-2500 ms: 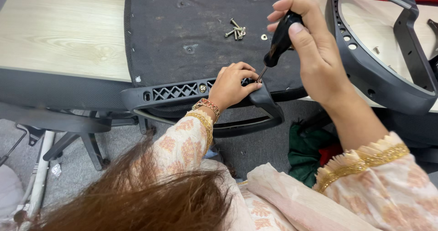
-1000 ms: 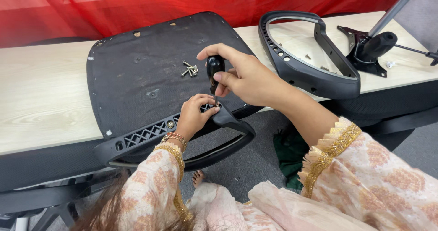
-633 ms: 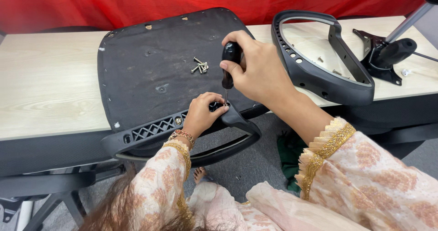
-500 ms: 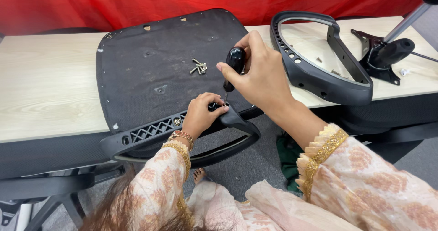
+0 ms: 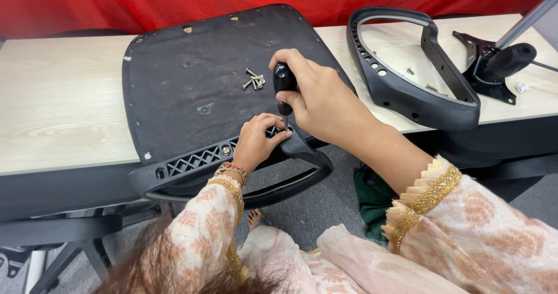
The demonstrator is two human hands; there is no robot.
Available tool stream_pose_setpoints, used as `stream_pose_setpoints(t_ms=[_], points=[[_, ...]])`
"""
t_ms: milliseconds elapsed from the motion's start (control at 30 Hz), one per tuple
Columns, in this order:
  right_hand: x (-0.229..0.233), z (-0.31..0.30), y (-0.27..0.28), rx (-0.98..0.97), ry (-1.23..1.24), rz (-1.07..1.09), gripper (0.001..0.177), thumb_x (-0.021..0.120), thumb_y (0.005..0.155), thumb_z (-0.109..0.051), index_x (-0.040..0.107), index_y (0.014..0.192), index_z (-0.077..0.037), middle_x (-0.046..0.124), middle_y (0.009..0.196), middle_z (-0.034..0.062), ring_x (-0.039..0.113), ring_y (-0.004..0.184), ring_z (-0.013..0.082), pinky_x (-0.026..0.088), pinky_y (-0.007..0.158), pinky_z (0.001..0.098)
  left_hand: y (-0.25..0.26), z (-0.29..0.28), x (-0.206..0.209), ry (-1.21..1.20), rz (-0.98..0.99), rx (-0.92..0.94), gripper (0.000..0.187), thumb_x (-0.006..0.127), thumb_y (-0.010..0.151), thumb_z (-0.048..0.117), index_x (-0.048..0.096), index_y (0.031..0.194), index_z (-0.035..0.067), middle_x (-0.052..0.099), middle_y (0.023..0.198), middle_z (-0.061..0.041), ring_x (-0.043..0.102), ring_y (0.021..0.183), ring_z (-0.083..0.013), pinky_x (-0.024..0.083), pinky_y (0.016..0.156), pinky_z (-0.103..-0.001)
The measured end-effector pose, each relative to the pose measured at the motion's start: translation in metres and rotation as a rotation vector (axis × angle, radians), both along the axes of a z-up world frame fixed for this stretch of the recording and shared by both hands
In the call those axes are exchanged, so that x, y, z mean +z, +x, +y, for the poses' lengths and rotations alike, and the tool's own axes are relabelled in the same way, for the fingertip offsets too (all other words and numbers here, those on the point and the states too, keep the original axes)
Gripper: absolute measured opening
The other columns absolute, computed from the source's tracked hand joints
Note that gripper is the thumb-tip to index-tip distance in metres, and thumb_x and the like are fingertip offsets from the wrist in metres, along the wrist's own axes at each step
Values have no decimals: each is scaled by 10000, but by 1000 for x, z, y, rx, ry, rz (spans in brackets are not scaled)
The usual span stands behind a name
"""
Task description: The person uses a screwdriver to tighten screws into the underside of an office chair seat, securing the seat to its frame. They repeatedly pick up screws and washers, align them, and turn the screwdriver to fasten them.
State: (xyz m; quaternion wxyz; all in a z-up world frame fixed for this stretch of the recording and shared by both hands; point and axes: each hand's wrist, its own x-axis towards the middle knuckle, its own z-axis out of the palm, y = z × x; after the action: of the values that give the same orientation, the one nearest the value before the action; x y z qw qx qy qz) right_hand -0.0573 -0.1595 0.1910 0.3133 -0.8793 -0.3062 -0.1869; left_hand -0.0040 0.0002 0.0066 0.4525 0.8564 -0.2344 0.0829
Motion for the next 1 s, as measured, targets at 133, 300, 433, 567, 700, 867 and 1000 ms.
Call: stream_pose_setpoints(t_ms=[133, 300, 433, 567, 700, 867, 1000], points=[[-10, -1, 2, -141, 44, -70, 395, 785, 929, -74, 517, 1214, -17, 680, 892, 203, 701, 820, 363, 525, 695, 413, -2, 1, 1, 16, -18, 5, 221, 840, 795, 273, 765, 873, 80, 760, 1082, -68, 701, 1033, -274, 529, 927, -417], [-8, -1, 10, -199, 51, -130, 434, 865, 884, -157, 522, 1114, -24, 691, 843, 141, 720, 721, 246, 545, 644, 353, -1, -1, 3, -10, 59, 21, 291, 865, 764, 305, 734, 871, 68, 756, 1060, -57, 715, 1009, -253, 546, 923, -396], [3, 2, 13, -172, 62, 52, 421, 861, 843, -146, 543, 1093, -27, 712, 906, 100, 727, 636, 190, 544, 566, 329, -1, -1, 2, -31, 68, 16, 253, 851, 780, 283, 741, 854, 67, 767, 1072, -47, 712, 1033, -255, 532, 934, -402], [16, 0, 13, -54, 229, 510, 400, 662, 919, -59, 522, 1288, -125, 681, 939, 35, 726, 659, 153, 597, 569, 310, -1, -2, 2, -56, 67, 9, 226, 846, 777, 261, 750, 825, 61, 768, 1088, -47, 705, 1057, -255, 521, 944, -411], [14, -1, 14, -1, 63, 304, 344, 635, 961, -25, 550, 1287, -96, 700, 878, 109, 727, 672, 174, 575, 618, 318, -1, -1, 1, -40, 71, 14, 224, 842, 782, 258, 750, 839, 61, 768, 1110, -38, 704, 1069, -246, 527, 957, -410], [0, 1, 15, -103, -51, -183, 349, 814, 909, -130, 599, 1160, -19, 691, 916, 159, 688, 745, 271, 529, 655, 375, 0, -1, -1, -17, 30, 8, 214, 827, 797, 277, 787, 885, 85, 759, 1129, -38, 690, 1079, -251, 510, 955, -417], [-5, 2, 17, -188, 44, -136, 394, 871, 882, -208, 593, 1068, 1, 682, 834, 125, 683, 660, 209, 535, 615, 352, 0, 0, 1, 17, -33, -12, 226, 815, 807, 292, 815, 935, 106, 755, 1140, -56, 693, 1059, -265, 511, 948, -423]])
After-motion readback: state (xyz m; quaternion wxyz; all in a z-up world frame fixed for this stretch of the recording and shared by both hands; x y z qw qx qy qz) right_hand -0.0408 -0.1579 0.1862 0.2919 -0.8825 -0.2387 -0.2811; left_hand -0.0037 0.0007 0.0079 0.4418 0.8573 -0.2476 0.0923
